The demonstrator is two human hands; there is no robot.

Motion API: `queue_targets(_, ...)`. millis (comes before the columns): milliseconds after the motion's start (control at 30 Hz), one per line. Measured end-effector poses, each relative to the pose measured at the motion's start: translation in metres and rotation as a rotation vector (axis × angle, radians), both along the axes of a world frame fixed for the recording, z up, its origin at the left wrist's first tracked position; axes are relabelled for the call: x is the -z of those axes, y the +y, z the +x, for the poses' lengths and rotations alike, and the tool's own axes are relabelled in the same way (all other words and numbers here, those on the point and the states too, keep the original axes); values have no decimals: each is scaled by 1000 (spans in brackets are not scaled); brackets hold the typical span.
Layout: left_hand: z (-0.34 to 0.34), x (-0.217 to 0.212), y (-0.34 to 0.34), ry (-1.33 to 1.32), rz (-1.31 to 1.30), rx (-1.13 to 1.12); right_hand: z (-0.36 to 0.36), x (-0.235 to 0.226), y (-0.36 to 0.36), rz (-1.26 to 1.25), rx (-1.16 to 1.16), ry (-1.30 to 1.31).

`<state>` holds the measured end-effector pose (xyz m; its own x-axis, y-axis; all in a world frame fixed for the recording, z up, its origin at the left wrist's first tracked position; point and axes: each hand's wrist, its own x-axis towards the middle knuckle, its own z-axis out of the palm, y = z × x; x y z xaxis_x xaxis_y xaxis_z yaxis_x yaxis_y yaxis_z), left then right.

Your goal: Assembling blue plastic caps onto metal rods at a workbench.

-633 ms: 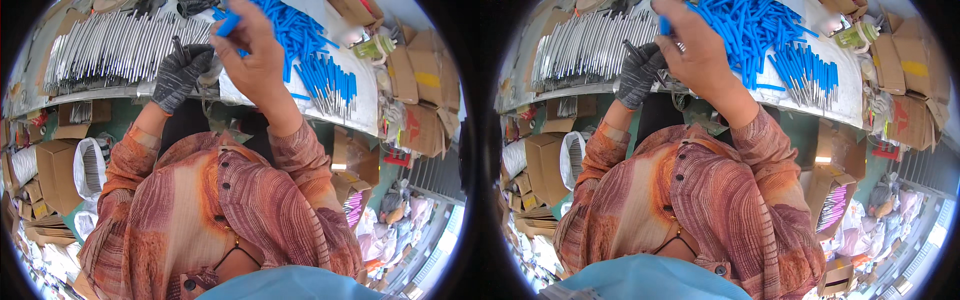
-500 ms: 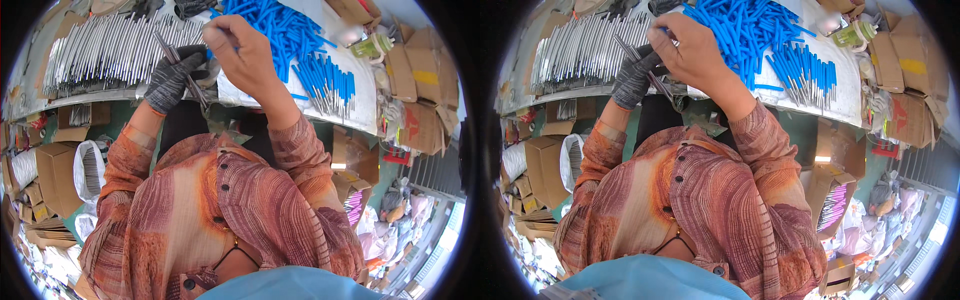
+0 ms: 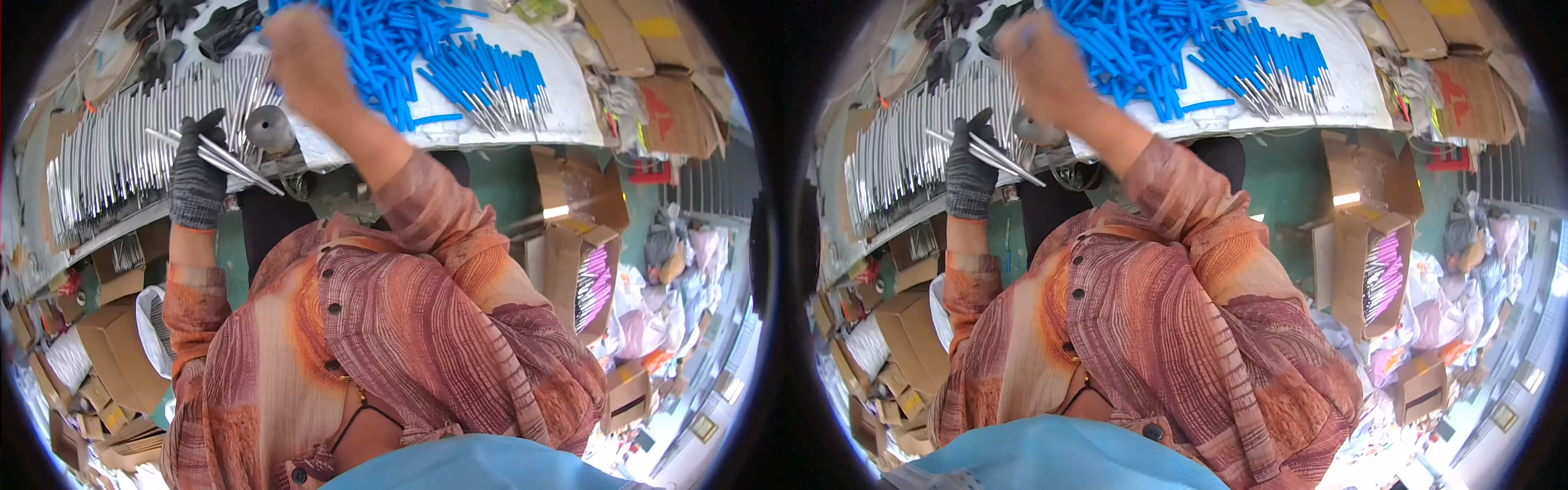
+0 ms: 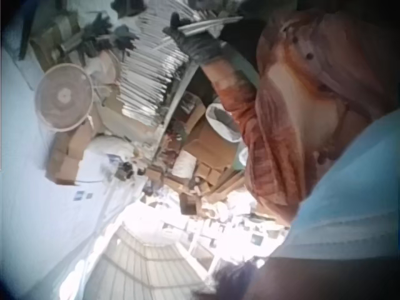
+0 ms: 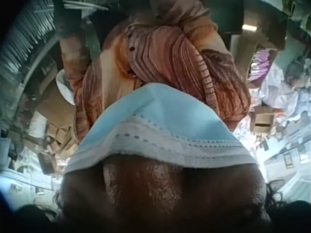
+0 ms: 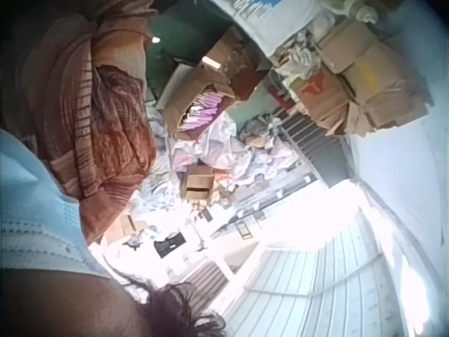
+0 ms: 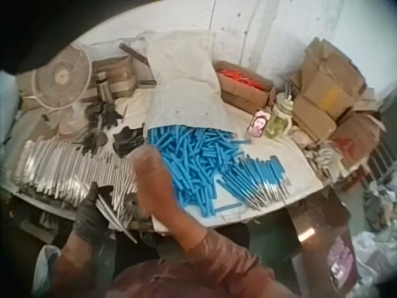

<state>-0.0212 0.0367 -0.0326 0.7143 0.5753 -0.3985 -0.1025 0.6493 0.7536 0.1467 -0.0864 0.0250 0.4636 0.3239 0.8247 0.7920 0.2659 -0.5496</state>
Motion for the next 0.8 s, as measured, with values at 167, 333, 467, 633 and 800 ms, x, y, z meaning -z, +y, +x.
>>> queue_targets(167,4,-9,1,-68,9,10,207,40,-150,-990,1001,-192)
queue_targets(333,0,-15,7,12,139,-154,196,124,-236,-953,1233,-572)
queue_targets(467,-4,-29,9,35,247,-275,140,98,-215,-942,421,-280)
queue_targets(633,13,-31,9,44,366,-389,127,123,-224,-1283,274,-330)
queue_targets(800,12,-40,-10,39,682,-370,93,59,-191,-1081,270,3)
